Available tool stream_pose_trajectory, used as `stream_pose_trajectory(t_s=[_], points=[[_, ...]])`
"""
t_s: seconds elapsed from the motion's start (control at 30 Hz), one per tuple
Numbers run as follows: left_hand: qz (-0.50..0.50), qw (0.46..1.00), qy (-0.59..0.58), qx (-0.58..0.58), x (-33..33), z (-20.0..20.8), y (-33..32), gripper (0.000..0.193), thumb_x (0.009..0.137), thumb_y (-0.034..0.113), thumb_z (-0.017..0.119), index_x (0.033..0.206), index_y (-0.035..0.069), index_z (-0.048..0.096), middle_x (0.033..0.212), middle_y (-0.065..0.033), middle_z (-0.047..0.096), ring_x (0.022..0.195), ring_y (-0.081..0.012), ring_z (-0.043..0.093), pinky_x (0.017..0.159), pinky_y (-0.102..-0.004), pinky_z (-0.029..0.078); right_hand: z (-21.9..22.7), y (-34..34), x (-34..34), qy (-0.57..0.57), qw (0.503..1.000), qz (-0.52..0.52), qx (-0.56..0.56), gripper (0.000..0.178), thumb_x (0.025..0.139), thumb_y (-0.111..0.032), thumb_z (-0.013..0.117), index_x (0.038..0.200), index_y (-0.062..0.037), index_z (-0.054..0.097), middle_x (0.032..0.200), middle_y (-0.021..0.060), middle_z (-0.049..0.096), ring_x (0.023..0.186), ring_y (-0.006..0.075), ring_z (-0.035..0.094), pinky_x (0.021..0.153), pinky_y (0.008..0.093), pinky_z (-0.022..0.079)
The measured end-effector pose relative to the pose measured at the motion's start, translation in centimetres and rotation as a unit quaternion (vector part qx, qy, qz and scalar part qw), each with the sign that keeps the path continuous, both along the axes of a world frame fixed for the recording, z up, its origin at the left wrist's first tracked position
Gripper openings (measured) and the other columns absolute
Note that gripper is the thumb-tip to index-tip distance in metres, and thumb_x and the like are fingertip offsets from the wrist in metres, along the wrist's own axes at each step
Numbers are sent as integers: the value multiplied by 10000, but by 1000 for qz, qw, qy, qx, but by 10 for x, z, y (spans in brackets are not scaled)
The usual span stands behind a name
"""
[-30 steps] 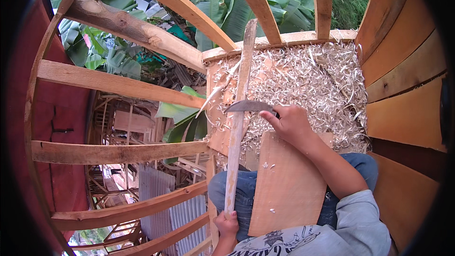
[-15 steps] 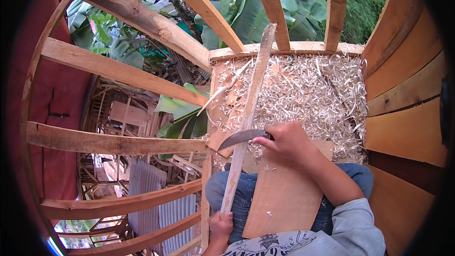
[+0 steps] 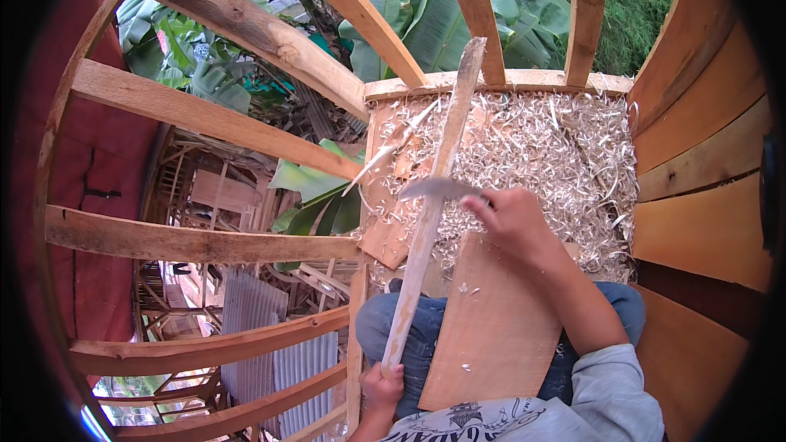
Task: The person sits cross-legged on a wooden platform and uses a curved blade to shave a long, thin wooden stick. They hold the stick with their left hand and repeatedly scrape the blade along its length with their right hand, producing wood shavings that accumulate on the platform.
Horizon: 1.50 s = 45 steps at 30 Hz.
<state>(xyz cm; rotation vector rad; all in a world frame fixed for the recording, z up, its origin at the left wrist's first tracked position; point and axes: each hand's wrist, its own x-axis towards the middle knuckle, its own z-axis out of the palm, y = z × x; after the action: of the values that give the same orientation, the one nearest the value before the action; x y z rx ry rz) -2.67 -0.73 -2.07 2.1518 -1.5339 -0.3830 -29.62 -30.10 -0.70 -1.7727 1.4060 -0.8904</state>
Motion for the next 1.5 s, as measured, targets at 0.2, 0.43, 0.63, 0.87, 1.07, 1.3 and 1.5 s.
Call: stream_pose_trajectory(t_s=[0.2,0.43,0.63,0.87,1.07,1.3,1.5], points=[[7,1000,0,13,4,-5,5,512,795,490,659,652,4,585,540,-187,555,525,-379,602,478,-402,447,4,5,-3,-34,999,11,22,535,894,-520,508,735,-35,671,516,132,559,492,303,577,503,385,452],[0,1000,6,-8,1,-3,1,541,793,513,648,642,-1,572,516,-190,536,509,-373,596,472,-398,442,9,-8,-15,-54,992,-30,112,507,898,-500,515,783,-37,686,529,148,563,502,308,582,501,380,454],[21,999,32,7,-1,0,0,543,806,510,632,646,-6,579,511,-178,533,496,-358,593,472,-392,436,6,9,0,31,994,80,-64,510,899,-493,518,758,-30,677,505,139,543,484,290,573,492,386,444],[-3,1000,-5,9,3,-4,2,557,818,516,612,636,-10,576,502,-168,525,483,-339,586,471,-380,430,-2,-18,-26,20,997,-60,35,502,900,-499,513,793,-43,694,518,144,556,490,303,578,494,400,441],[8,999,38,13,2,-2,0,585,825,526,598,629,-23,552,503,-170,510,465,-314,561,469,-372,421,9,11,2,37,979,164,-116,506,888,-510,527,763,-46,686,519,137,555,488,304,583,505,397,459],[-15,1000,17,9,4,0,1,598,830,534,590,651,-36,566,491,-152,499,459,-253,555,464,-360,416,1,-18,-33,-38,995,-43,82,529,894,-532,496,778,-52,686,564,159,588,538,344,594,543,410,480],[0,997,73,2,-2,3,-4,630,822,564,583,619,-31,546,477,-141,474,439,-237,535,445,-357,394,7,3,-9,-30,995,95,-28,543,895,-540,488,790,-46,689,559,168,578,534,342,589,541,403,476]])
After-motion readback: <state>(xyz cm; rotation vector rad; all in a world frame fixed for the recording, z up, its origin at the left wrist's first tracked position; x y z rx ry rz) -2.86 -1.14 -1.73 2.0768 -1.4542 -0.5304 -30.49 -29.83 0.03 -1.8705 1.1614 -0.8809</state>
